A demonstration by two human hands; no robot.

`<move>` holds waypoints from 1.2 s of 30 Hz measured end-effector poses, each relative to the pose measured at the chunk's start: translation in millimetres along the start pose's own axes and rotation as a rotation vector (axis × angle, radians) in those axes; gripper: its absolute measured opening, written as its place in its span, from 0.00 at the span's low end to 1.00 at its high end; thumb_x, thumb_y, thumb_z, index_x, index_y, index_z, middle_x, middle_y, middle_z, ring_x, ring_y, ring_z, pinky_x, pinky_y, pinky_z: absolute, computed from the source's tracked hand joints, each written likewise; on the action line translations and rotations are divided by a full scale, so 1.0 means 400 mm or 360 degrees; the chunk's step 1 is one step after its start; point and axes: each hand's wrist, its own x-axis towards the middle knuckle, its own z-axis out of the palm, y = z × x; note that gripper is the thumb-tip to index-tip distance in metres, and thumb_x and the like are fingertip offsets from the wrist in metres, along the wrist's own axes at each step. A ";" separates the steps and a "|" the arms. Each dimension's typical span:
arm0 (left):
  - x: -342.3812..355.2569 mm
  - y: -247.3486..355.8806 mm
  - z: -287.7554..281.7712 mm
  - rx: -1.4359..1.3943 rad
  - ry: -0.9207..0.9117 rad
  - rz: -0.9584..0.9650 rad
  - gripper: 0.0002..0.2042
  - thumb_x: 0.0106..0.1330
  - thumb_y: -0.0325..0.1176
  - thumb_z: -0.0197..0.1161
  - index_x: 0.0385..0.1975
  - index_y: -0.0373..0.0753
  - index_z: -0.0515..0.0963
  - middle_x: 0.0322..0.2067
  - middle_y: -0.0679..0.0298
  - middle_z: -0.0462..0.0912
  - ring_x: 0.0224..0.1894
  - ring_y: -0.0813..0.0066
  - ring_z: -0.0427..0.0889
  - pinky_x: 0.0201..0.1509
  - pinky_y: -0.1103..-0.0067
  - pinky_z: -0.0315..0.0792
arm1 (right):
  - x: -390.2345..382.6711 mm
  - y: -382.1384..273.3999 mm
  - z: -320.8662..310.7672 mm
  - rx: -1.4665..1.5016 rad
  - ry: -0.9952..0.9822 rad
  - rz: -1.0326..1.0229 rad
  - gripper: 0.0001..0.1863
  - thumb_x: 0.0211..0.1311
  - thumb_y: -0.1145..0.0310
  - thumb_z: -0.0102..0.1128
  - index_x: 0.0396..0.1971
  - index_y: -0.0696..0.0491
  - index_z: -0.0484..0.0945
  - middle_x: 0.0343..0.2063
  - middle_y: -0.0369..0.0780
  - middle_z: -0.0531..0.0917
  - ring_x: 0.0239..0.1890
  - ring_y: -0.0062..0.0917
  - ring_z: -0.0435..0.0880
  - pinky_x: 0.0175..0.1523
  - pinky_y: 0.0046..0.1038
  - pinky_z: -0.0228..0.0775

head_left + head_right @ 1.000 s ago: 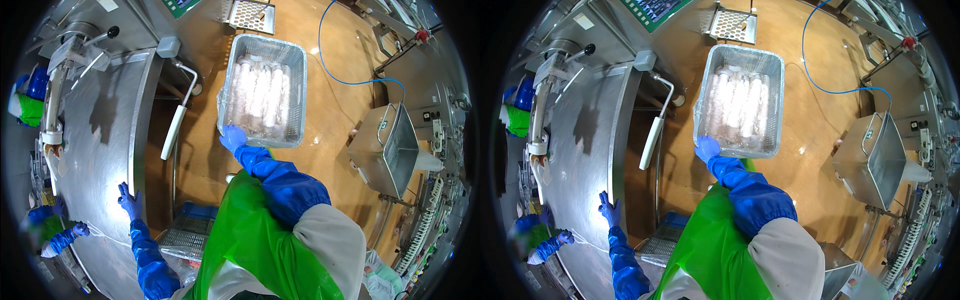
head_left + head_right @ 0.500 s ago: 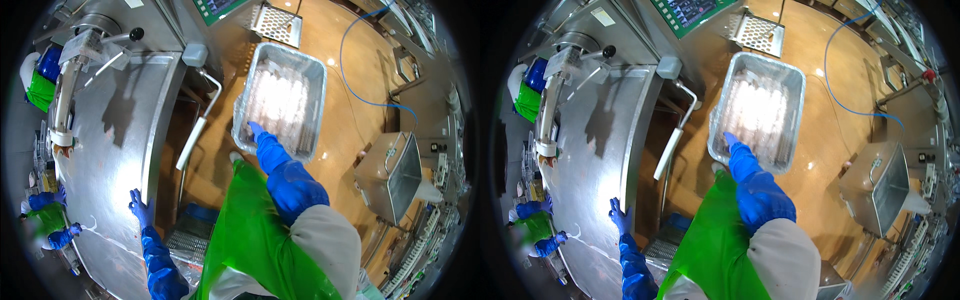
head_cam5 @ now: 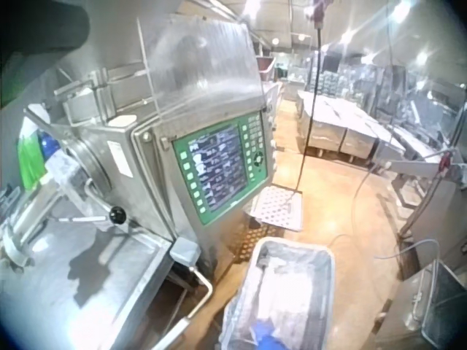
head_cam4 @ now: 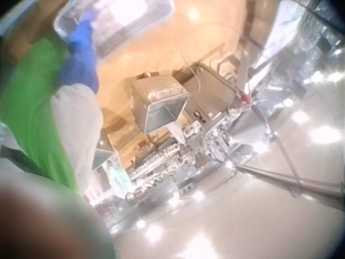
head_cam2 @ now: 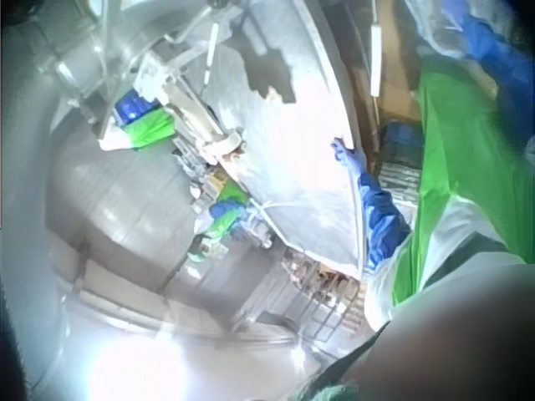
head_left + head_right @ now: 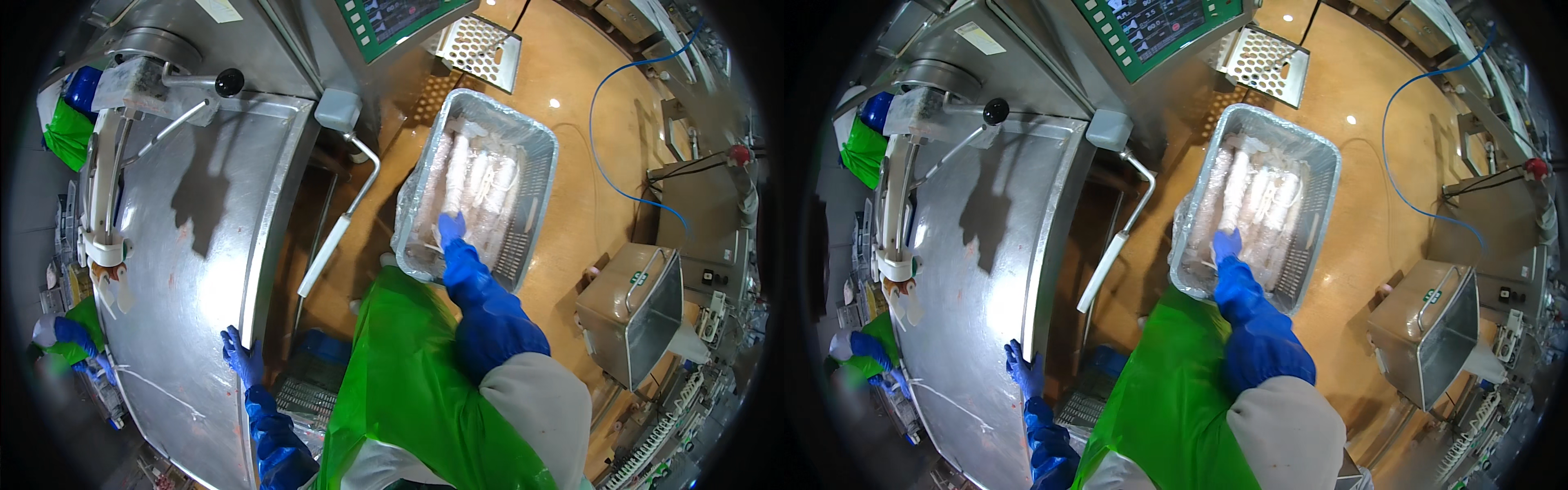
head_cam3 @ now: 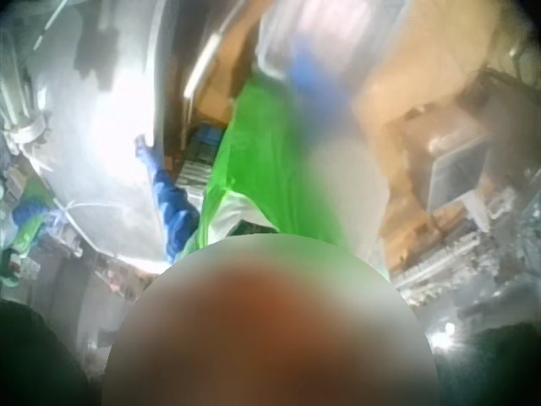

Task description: The person operates a commercial sausage-stuffing machine in a food processing facility. They attach a nozzle, load ground meat into the hopper, feed casings onto the stuffer, and guide the extruded sausage links onto a stainless steel table. The person also adjusts the machine's control panel and handles containers of meat and casings.

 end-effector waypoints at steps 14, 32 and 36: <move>0.414 0.986 -0.226 -0.1043 0.0379 0.1335 0.31 0.56 0.40 0.69 0.59 0.38 0.69 0.50 0.52 0.76 0.51 0.52 0.75 0.53 0.61 0.69 | -0.217 -0.855 -0.886 -0.1403 -0.1004 -0.0589 0.25 0.43 0.75 0.63 0.48 0.57 0.79 0.29 0.40 0.85 0.29 0.20 0.81 0.37 0.26 0.75; 0.344 0.778 -0.180 -0.0386 -0.0292 0.1306 0.19 0.52 0.40 0.68 0.46 0.49 0.76 0.37 0.57 0.77 0.32 0.53 0.82 0.34 0.61 0.76 | -0.123 -0.598 -0.574 -0.2220 -0.0801 -0.1107 0.49 0.41 0.42 0.71 0.66 0.42 0.64 0.63 0.48 0.69 0.65 0.49 0.64 0.66 0.55 0.51; 0.358 0.712 -0.216 -0.0181 -0.0151 0.1191 0.15 0.52 0.38 0.67 0.41 0.47 0.76 0.36 0.58 0.76 0.30 0.54 0.82 0.30 0.62 0.75 | -0.067 -0.473 -0.545 -0.2278 -0.0510 -0.0607 0.55 0.46 0.33 0.65 0.66 0.58 0.61 0.64 0.50 0.67 0.65 0.48 0.64 0.65 0.59 0.52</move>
